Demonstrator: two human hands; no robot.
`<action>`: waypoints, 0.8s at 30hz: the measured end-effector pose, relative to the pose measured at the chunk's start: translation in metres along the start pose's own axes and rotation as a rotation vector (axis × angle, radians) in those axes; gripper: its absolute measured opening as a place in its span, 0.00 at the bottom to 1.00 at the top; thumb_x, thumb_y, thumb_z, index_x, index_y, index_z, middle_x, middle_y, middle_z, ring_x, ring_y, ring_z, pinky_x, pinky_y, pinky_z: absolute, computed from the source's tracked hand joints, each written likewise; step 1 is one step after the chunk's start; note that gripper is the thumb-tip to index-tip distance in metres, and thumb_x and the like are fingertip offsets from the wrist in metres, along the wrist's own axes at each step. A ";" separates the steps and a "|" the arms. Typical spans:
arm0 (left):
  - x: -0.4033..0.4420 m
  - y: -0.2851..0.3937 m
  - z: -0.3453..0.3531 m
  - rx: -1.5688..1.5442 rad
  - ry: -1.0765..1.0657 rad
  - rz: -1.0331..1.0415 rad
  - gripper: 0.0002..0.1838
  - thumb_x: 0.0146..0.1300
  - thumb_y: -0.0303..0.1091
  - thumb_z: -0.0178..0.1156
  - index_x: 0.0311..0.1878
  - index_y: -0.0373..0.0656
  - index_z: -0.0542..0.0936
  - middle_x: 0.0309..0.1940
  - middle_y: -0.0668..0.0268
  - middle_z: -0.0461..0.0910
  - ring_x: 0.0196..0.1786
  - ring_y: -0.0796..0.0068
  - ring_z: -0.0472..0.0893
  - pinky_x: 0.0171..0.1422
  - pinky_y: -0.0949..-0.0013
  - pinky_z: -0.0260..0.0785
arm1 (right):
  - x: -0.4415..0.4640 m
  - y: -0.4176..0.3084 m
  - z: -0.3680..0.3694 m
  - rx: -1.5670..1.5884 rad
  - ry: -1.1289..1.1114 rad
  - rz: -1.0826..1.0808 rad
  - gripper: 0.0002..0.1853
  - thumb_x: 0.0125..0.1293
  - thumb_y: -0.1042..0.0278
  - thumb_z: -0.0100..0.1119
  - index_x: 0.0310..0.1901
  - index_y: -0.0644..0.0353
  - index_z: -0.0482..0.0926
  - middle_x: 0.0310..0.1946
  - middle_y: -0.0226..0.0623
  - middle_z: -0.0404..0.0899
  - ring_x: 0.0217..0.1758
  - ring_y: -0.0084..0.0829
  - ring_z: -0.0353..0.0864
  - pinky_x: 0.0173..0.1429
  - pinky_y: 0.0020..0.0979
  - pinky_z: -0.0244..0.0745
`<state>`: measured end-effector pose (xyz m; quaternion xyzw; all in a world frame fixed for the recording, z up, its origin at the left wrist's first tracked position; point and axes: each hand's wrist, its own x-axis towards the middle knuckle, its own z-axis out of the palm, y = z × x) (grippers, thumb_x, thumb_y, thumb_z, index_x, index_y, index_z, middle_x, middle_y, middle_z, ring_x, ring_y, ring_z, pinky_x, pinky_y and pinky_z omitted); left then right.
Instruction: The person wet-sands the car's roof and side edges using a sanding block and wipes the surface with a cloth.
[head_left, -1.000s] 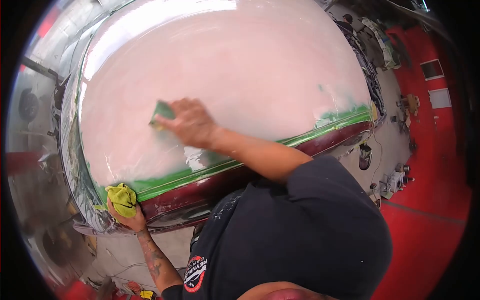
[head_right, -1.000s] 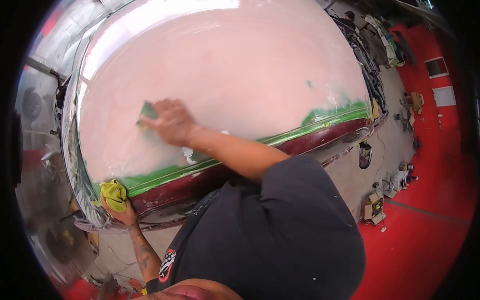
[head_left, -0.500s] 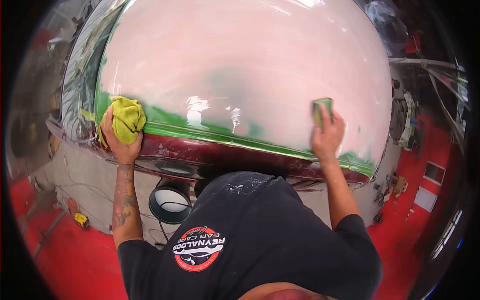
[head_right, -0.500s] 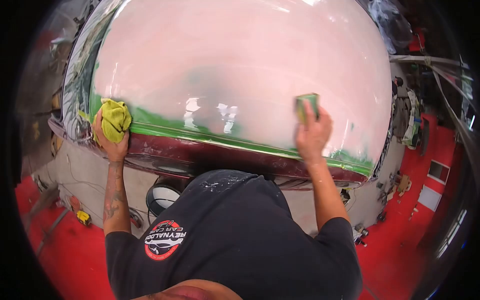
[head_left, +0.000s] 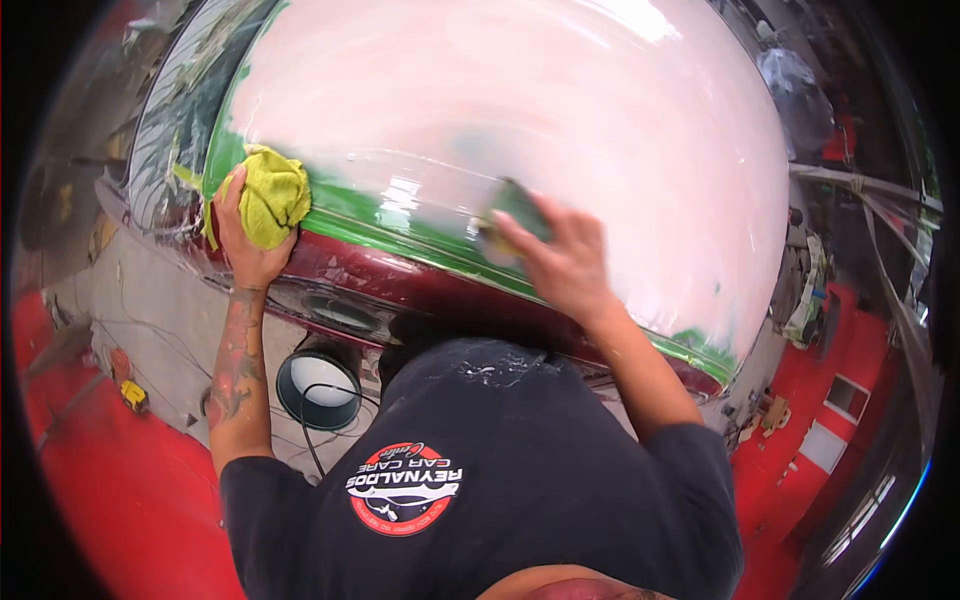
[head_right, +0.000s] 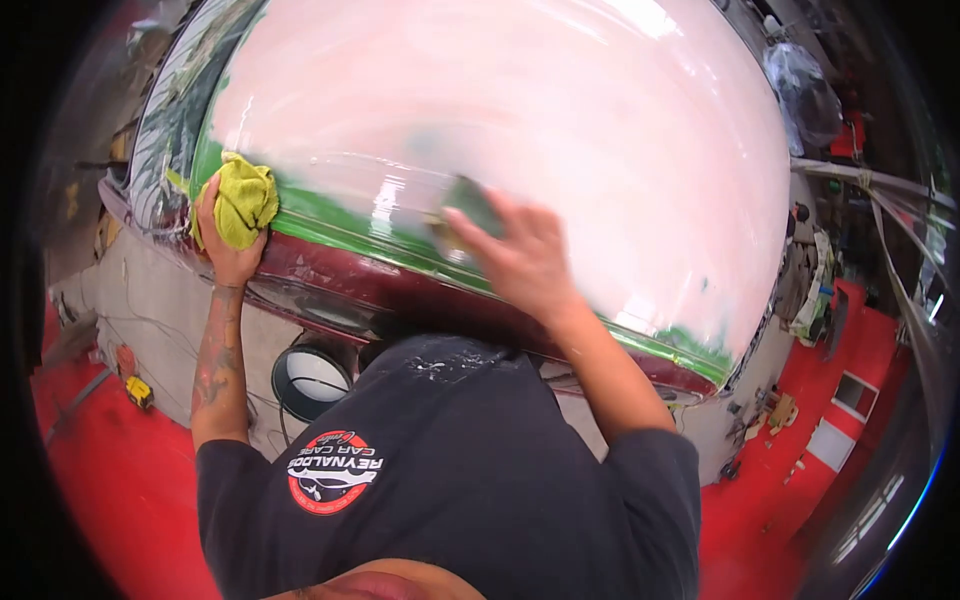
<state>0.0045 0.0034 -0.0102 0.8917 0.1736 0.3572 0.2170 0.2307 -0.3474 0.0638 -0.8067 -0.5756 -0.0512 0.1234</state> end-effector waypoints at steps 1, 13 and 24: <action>0.002 0.004 0.000 0.020 0.017 0.002 0.48 0.44 0.32 0.75 0.72 0.41 0.67 0.66 0.50 0.72 0.66 0.44 0.71 0.73 0.49 0.63 | -0.037 0.021 -0.011 -0.044 0.006 0.048 0.32 0.54 0.74 0.66 0.63 0.36 0.83 0.65 0.40 0.74 0.54 0.39 0.74 0.57 0.40 0.67; 0.004 0.005 -0.001 -0.086 0.036 -0.108 0.45 0.41 0.40 0.80 0.66 0.51 0.71 0.62 0.51 0.73 0.67 0.42 0.73 0.73 0.45 0.66 | 0.129 -0.022 0.033 0.144 -0.088 -0.421 0.28 0.58 0.66 0.66 0.62 0.31 0.82 0.63 0.36 0.74 0.48 0.38 0.73 0.54 0.42 0.68; 0.046 -0.010 0.004 -0.103 0.047 -0.149 0.27 0.45 0.28 0.79 0.50 0.43 0.78 0.48 0.57 0.85 0.59 0.48 0.83 0.65 0.52 0.74 | 0.355 -0.028 0.111 -0.066 0.001 -0.223 0.19 0.73 0.52 0.55 0.64 0.32 0.80 0.65 0.41 0.77 0.60 0.49 0.77 0.62 0.48 0.73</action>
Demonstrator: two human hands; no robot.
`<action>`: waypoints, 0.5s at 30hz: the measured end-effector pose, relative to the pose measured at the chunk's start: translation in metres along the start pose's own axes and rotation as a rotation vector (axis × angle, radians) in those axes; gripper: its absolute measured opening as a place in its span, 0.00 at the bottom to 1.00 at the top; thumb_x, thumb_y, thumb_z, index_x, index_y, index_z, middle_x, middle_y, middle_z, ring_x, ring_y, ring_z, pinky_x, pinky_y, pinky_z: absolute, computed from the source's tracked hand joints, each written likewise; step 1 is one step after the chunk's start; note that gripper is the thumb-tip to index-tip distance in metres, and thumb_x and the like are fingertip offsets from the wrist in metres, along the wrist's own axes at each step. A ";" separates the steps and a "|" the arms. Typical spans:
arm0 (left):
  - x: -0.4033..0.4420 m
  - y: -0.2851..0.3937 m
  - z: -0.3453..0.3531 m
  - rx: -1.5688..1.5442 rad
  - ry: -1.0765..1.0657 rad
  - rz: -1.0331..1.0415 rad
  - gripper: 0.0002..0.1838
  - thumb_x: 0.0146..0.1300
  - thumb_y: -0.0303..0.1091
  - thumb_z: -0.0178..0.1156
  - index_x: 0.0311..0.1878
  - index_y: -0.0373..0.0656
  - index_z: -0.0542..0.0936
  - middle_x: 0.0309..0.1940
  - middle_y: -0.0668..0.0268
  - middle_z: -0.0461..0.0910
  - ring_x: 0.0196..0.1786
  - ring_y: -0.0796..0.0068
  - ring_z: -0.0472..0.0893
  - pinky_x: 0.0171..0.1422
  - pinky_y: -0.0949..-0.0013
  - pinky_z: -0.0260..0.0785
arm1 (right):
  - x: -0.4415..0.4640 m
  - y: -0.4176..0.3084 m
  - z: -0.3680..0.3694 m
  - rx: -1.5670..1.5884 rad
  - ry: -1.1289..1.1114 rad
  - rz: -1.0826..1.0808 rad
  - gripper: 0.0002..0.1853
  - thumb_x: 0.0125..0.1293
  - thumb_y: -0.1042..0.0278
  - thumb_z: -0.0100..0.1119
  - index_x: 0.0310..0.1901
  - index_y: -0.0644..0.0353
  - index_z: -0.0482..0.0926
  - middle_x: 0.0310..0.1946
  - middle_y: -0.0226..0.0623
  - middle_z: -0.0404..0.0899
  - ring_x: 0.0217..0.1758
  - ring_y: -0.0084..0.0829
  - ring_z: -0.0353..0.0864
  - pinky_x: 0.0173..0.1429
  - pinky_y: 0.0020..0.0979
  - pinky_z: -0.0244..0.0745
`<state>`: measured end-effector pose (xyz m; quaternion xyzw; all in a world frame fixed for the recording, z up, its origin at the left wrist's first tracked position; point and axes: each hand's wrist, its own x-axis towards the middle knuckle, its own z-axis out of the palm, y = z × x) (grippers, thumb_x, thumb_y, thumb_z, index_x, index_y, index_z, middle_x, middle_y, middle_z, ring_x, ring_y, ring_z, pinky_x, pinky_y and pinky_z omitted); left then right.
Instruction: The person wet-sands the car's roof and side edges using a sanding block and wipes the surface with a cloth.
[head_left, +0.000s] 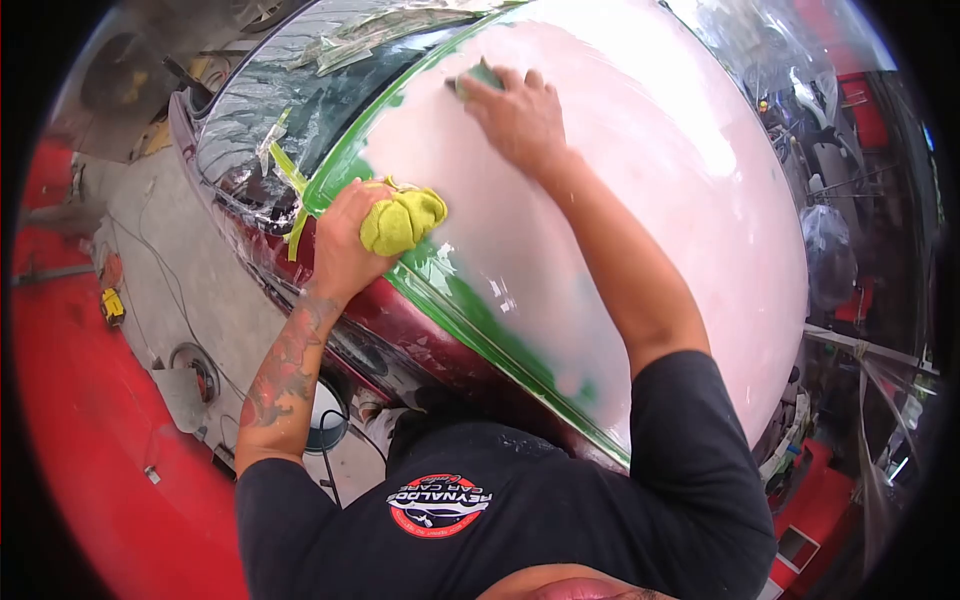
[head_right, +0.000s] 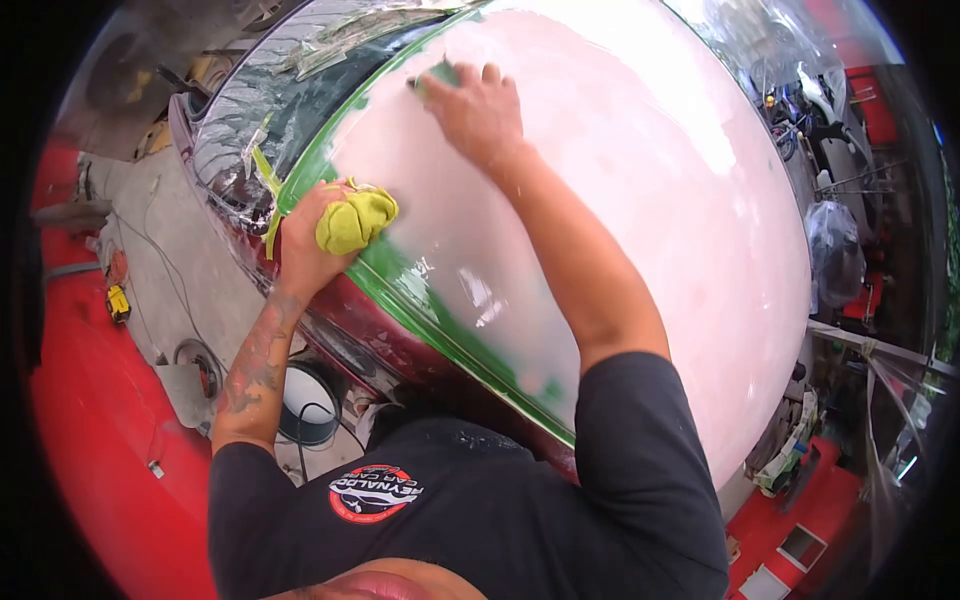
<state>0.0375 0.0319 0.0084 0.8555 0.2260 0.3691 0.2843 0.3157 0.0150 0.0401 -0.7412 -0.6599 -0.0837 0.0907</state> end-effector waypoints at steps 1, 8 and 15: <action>0.009 0.002 -0.001 0.008 0.009 0.006 0.27 0.45 0.28 0.79 0.50 0.43 0.78 0.48 0.57 0.85 0.59 0.48 0.83 0.65 0.52 0.74 | -0.025 -0.015 -0.007 0.039 0.036 -0.032 0.19 0.72 0.55 0.57 0.62 0.33 0.81 0.63 0.40 0.78 0.57 0.48 0.77 0.60 0.47 0.74; 0.101 0.045 0.034 -0.045 0.070 0.078 0.29 0.41 0.26 0.80 0.48 0.42 0.78 0.40 0.59 0.83 0.42 0.58 0.86 0.48 0.62 0.78 | -0.116 -0.056 -0.036 0.277 0.019 -0.278 0.18 0.62 0.61 0.63 0.54 0.33 0.84 0.56 0.37 0.76 0.50 0.42 0.76 0.49 0.44 0.71; 0.019 -0.022 -0.033 0.076 0.109 0.022 0.30 0.43 0.27 0.78 0.52 0.43 0.76 0.44 0.56 0.80 0.47 0.49 0.82 0.53 0.55 0.76 | 0.023 0.060 -0.003 0.021 -0.045 0.126 0.19 0.71 0.54 0.57 0.63 0.33 0.81 0.63 0.33 0.80 0.60 0.50 0.77 0.66 0.45 0.73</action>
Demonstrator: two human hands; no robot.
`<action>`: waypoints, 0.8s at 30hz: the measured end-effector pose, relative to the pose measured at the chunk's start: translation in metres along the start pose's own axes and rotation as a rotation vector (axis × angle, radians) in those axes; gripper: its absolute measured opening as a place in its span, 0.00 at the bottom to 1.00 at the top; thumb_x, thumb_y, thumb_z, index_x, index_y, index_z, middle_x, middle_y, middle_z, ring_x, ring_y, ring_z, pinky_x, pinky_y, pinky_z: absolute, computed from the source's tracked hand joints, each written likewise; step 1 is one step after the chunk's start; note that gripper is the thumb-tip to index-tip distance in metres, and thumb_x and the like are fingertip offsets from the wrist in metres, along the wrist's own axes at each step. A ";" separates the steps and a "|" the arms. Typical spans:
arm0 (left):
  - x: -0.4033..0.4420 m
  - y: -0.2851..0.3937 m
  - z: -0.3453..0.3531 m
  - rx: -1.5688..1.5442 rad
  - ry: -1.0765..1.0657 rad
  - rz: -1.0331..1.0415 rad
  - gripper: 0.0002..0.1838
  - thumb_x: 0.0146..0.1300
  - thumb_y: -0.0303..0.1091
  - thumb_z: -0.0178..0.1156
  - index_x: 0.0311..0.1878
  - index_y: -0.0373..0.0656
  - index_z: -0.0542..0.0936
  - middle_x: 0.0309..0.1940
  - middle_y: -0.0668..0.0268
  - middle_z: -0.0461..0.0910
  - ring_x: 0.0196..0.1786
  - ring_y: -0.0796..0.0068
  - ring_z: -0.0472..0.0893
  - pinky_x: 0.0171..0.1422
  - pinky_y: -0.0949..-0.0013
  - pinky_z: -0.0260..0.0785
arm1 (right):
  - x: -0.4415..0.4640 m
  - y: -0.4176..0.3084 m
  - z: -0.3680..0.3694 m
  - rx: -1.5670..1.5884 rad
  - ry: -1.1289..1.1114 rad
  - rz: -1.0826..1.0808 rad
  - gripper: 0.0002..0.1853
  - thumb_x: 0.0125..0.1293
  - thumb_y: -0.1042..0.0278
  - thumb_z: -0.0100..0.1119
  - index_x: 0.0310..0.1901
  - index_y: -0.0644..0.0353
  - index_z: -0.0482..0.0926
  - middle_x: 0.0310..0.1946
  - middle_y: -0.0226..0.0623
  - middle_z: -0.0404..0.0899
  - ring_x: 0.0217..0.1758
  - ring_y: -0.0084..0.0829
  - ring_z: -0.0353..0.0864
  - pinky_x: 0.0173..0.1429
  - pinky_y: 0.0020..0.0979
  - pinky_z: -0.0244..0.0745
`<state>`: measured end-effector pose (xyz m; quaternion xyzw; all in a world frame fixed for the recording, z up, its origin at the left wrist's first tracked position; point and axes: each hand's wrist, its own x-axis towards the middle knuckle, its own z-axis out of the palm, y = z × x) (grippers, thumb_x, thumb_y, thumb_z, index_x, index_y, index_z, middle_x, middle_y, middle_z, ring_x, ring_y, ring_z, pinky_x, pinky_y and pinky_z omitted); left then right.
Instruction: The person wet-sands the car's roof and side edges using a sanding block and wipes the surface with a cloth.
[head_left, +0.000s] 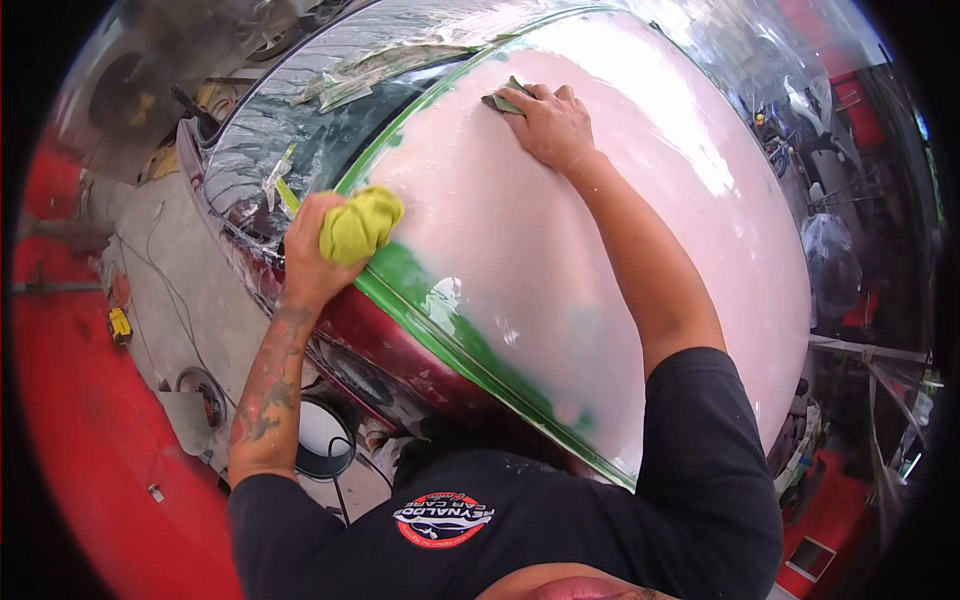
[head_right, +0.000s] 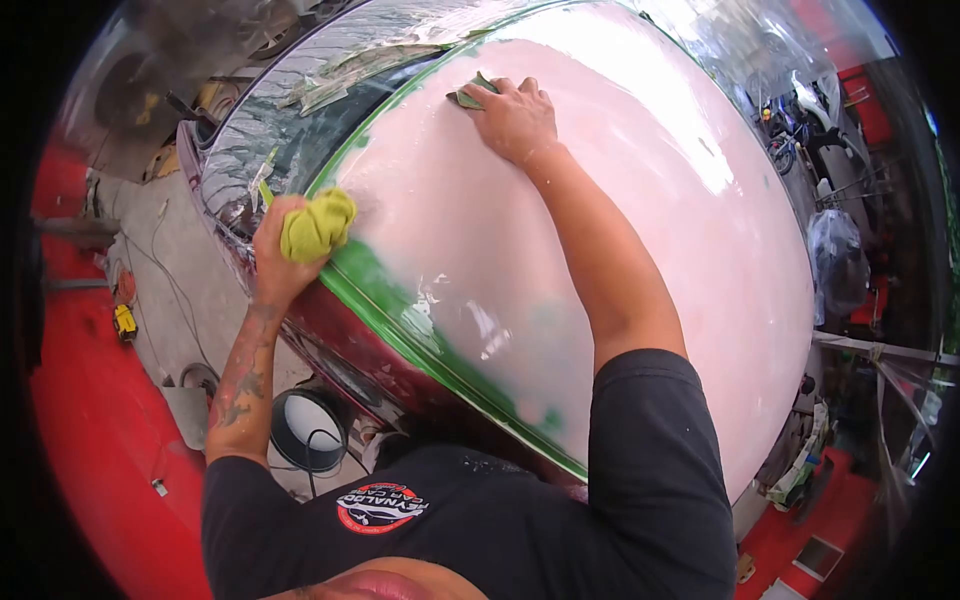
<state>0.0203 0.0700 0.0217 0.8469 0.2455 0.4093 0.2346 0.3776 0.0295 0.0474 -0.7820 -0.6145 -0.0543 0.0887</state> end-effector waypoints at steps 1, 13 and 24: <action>-0.021 -0.008 -0.009 -0.002 -0.043 0.020 0.32 0.42 0.27 0.78 0.53 0.44 0.75 0.47 0.55 0.80 0.50 0.48 0.81 0.56 0.52 0.76 | 0.005 0.001 0.000 -0.003 0.001 -0.010 0.19 0.71 0.54 0.57 0.63 0.33 0.81 0.63 0.33 0.80 0.60 0.50 0.77 0.66 0.45 0.73; -0.060 -0.008 0.000 -0.061 0.015 0.009 0.39 0.41 0.38 0.81 0.58 0.49 0.72 0.55 0.54 0.76 0.59 0.45 0.77 0.67 0.42 0.69 | -0.114 -0.121 -0.019 0.267 0.034 -0.381 0.17 0.60 0.62 0.69 0.51 0.38 0.85 0.55 0.35 0.80 0.53 0.41 0.78 0.55 0.43 0.74; -0.060 -0.011 -0.005 -0.038 -0.048 0.014 0.41 0.44 0.42 0.83 0.60 0.49 0.70 0.56 0.53 0.75 0.59 0.47 0.77 0.70 0.39 0.68 | 0.121 0.083 0.043 -0.134 0.103 0.182 0.19 0.72 0.51 0.55 0.60 0.40 0.84 0.54 0.41 0.85 0.56 0.51 0.80 0.59 0.48 0.78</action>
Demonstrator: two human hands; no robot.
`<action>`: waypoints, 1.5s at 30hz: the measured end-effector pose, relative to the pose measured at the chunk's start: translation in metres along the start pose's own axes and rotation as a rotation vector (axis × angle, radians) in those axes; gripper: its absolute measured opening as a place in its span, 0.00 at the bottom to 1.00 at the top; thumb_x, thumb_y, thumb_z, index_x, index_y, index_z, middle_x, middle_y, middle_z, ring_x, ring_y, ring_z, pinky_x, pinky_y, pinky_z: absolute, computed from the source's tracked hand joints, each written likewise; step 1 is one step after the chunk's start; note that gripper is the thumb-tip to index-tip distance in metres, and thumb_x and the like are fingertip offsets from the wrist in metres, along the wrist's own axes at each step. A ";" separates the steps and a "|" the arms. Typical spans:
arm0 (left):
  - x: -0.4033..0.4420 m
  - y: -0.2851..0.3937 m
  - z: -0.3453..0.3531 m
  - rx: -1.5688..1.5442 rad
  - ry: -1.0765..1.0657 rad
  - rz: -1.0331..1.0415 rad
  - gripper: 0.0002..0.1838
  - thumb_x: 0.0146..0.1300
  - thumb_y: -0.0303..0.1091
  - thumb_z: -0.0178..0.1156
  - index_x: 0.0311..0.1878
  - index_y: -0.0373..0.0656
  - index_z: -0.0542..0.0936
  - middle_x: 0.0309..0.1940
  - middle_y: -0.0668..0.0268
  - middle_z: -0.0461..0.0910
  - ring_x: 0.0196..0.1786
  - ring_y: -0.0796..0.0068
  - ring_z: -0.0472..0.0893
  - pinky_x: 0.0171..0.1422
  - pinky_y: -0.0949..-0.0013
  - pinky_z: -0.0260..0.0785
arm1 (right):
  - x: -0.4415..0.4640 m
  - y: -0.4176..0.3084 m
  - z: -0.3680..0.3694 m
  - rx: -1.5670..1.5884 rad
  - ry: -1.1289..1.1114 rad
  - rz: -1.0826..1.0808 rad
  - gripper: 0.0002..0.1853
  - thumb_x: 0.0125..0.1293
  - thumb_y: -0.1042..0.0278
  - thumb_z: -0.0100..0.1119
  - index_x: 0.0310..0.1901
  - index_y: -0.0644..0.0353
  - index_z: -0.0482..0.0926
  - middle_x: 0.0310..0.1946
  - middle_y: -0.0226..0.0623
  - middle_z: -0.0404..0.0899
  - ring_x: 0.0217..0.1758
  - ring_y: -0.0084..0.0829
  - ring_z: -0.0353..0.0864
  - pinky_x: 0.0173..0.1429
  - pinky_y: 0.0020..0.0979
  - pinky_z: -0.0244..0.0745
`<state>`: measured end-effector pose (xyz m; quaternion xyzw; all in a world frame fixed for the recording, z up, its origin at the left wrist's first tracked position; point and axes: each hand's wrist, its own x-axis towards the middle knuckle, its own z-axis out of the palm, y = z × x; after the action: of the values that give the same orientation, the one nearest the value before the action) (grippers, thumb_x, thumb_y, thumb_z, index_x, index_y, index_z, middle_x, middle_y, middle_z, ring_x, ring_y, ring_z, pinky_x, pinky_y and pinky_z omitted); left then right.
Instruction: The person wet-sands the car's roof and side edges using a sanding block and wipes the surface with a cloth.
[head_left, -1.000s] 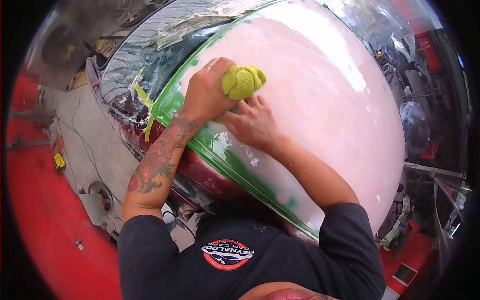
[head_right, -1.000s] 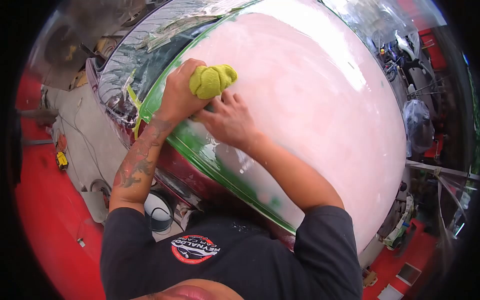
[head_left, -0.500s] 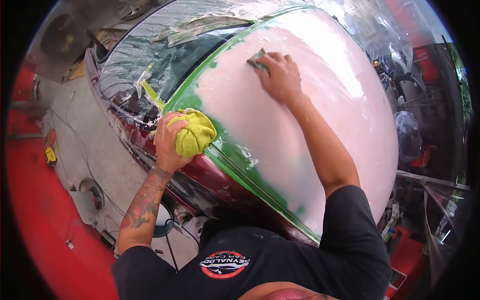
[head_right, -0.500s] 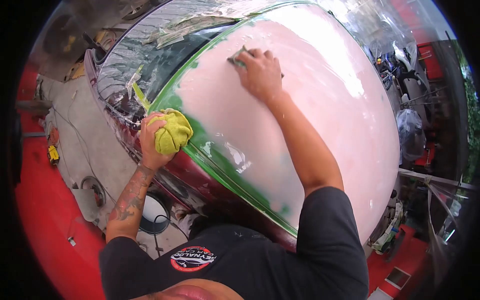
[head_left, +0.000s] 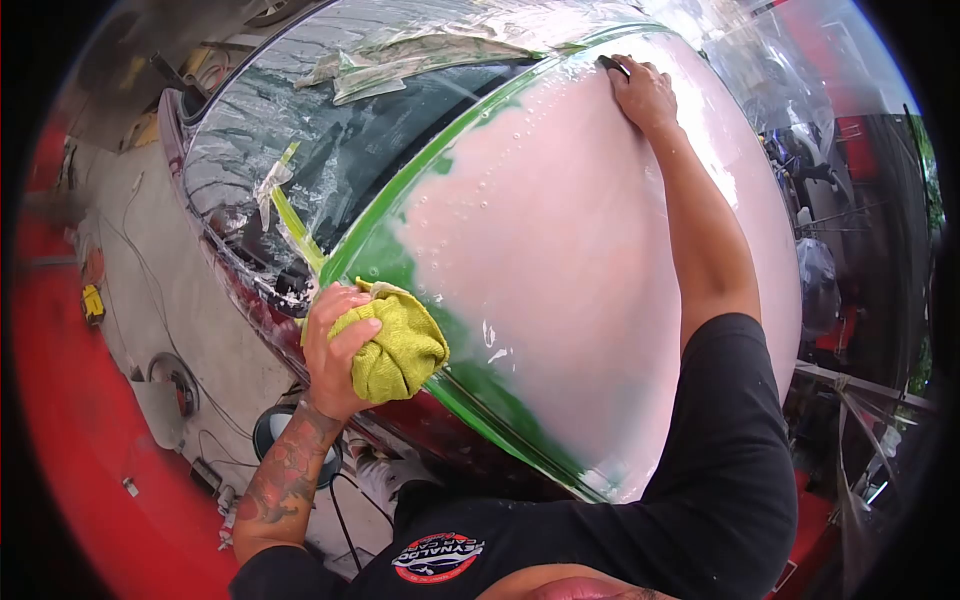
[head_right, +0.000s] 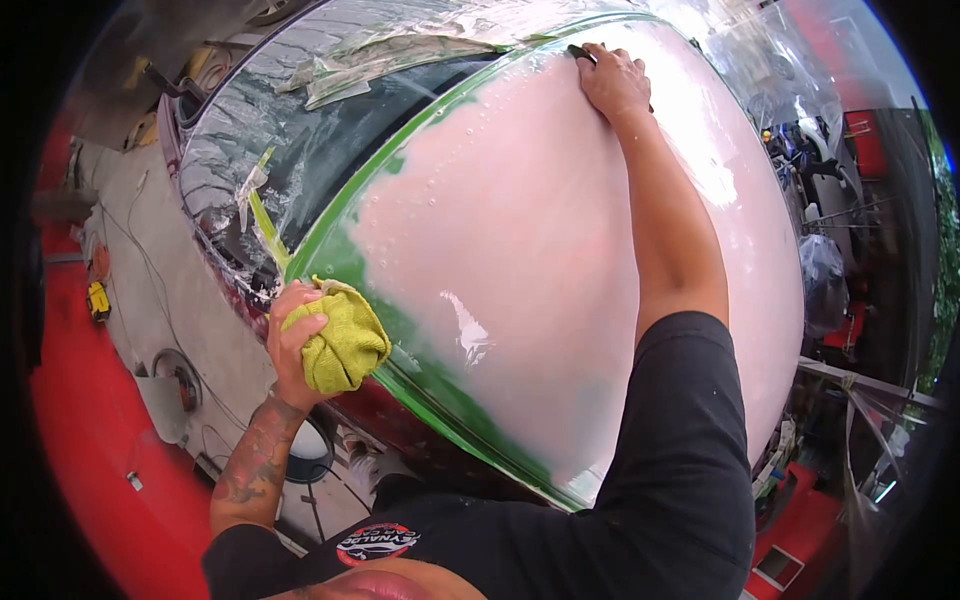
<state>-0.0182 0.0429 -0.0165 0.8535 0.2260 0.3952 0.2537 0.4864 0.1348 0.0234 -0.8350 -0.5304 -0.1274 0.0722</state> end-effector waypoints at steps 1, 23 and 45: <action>0.000 0.001 0.000 0.002 -0.010 -0.012 0.41 0.44 0.42 0.83 0.60 0.49 0.70 0.56 0.53 0.75 0.59 0.47 0.77 0.70 0.39 0.68 | -0.009 -0.005 0.004 -0.007 0.029 -0.031 0.19 0.71 0.51 0.56 0.59 0.40 0.85 0.53 0.42 0.85 0.55 0.52 0.80 0.59 0.48 0.78; -0.002 -0.001 0.003 -0.032 0.007 -0.020 0.40 0.44 0.37 0.81 0.60 0.49 0.69 0.57 0.51 0.75 0.60 0.46 0.77 0.71 0.38 0.67 | -0.056 -0.049 -0.005 0.163 0.127 -0.286 0.16 0.69 0.55 0.59 0.55 0.42 0.86 0.58 0.39 0.84 0.57 0.51 0.79 0.62 0.46 0.75; 0.001 -0.002 0.001 -0.064 0.047 0.002 0.39 0.44 0.38 0.82 0.59 0.49 0.71 0.56 0.53 0.77 0.59 0.48 0.78 0.69 0.40 0.69 | -0.245 -0.163 -0.103 0.378 -0.123 -0.676 0.26 0.57 0.65 0.70 0.59 0.36 0.85 0.58 0.34 0.79 0.48 0.38 0.76 0.51 0.39 0.73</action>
<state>-0.0172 0.0453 -0.0175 0.8358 0.2182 0.4222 0.2750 0.2259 -0.0343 0.0490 -0.5915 -0.7929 0.0063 0.1466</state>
